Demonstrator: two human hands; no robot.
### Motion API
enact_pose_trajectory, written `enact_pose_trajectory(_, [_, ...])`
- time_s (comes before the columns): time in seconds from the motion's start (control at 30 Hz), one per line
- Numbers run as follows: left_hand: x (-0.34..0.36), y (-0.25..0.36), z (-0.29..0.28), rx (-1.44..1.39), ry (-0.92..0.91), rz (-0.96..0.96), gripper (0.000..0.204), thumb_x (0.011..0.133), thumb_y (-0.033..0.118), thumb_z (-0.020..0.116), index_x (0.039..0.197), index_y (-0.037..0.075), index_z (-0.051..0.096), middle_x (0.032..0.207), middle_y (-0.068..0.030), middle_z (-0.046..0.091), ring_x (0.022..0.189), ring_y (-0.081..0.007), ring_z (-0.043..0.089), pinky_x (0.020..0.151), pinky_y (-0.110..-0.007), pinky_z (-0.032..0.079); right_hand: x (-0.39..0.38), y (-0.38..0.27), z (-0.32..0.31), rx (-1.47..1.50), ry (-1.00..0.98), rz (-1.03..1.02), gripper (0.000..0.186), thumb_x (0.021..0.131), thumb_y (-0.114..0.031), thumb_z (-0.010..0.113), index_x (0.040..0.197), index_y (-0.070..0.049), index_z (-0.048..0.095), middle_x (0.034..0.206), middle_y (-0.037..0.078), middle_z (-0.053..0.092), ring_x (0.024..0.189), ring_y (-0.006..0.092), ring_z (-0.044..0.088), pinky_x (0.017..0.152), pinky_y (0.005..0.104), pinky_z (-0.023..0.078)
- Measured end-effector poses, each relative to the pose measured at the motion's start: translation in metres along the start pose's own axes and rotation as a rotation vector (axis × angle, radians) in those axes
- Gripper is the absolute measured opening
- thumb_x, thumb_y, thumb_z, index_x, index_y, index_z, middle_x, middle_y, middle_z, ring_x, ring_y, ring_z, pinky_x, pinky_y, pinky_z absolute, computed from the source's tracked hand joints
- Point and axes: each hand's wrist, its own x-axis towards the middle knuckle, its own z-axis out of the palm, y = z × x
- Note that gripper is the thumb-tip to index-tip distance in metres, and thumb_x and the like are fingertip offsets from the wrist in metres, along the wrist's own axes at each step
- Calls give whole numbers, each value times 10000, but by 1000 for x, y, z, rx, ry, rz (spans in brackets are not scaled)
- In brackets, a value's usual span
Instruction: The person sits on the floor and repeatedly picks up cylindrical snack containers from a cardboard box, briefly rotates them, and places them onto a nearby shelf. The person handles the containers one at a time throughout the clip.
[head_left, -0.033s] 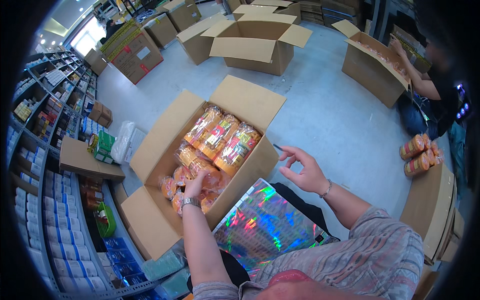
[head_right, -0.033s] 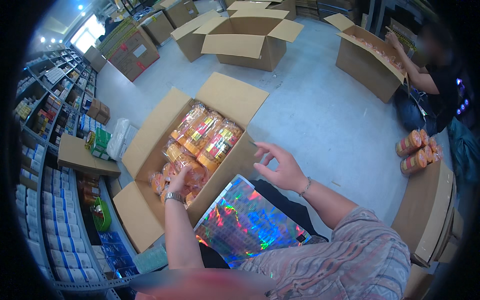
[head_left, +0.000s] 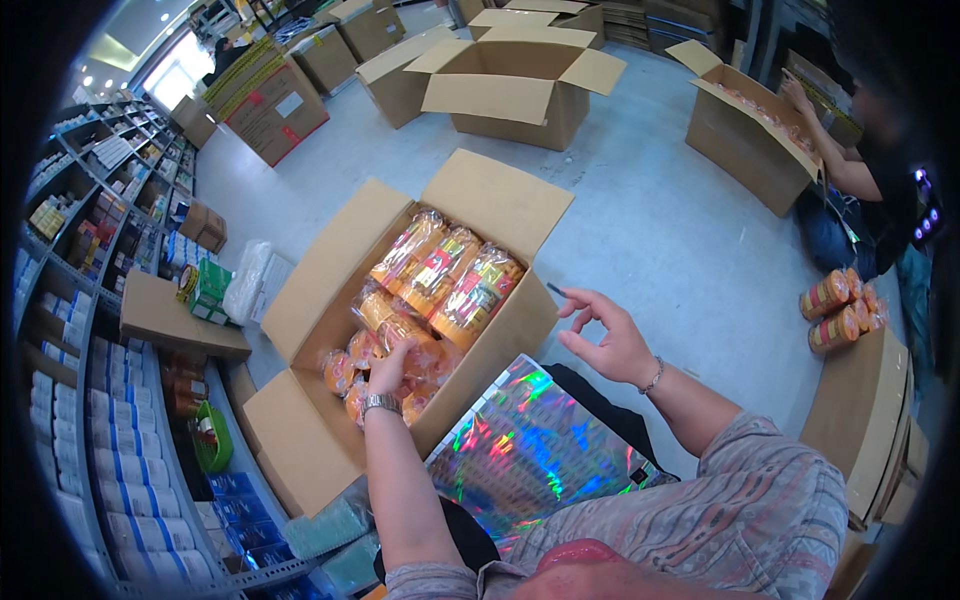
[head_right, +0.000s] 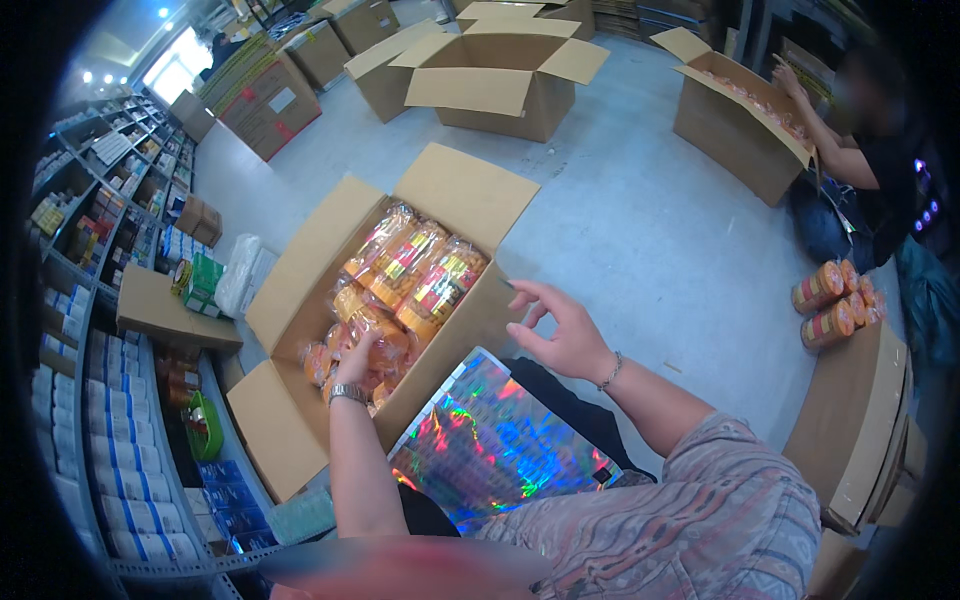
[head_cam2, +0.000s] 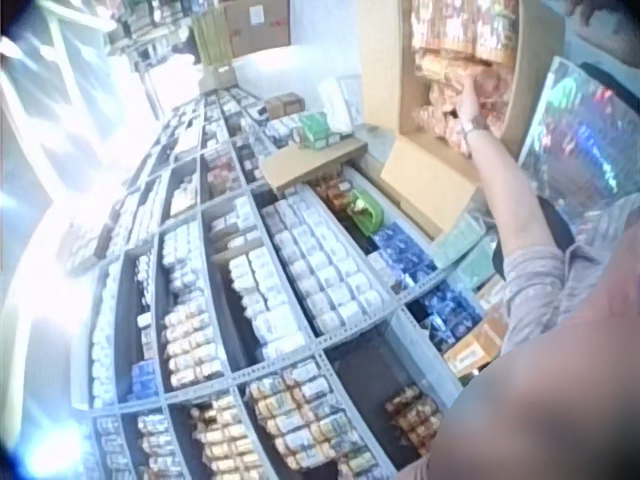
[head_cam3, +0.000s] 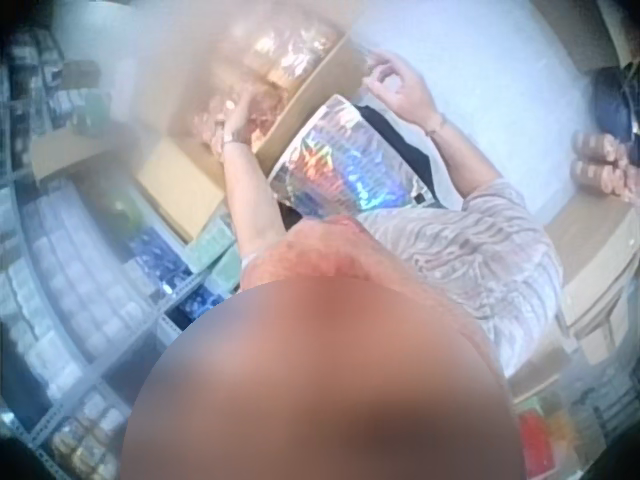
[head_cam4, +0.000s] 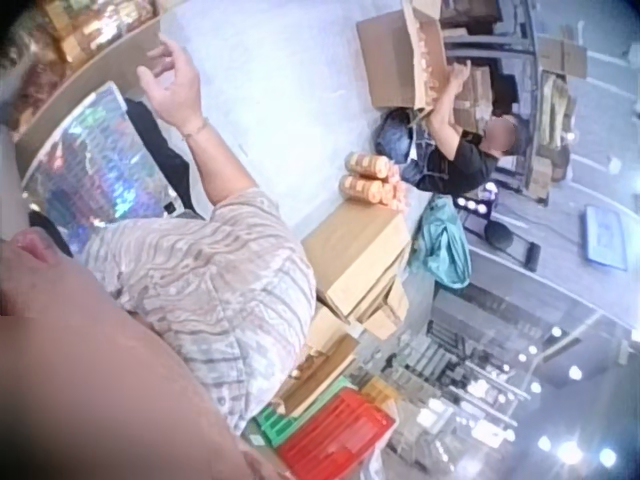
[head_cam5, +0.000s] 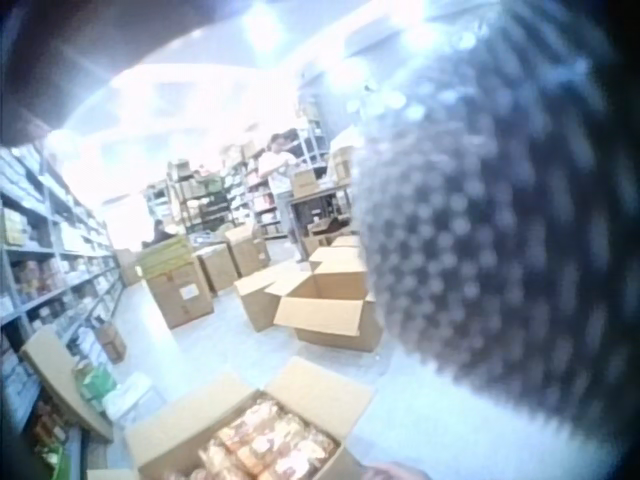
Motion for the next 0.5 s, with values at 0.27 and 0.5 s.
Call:
enact_pose_trajectory(0.27, [-56,-21,-46,-275,-62,130,496,881,462,685,1272,176,579,1098,-64,696,943,-213,670,698,-372,548,13,-23,8,67,-66,-32,805,900,-80,759,1577,-101,324,1318,102,572,965,141,642,907,319,530])
enact_pose_trajectory(0.5, [-189,-33,-42,-545,-419,665,1048,780,410,794,1604,104,224,1476,-150,506,1300,-308,590,1030,-486,545,60,-61,62,671,-291,372,1092,929,-330,762,1652,-113,-25,1559,186,380,1322,292,521,973,455,555])
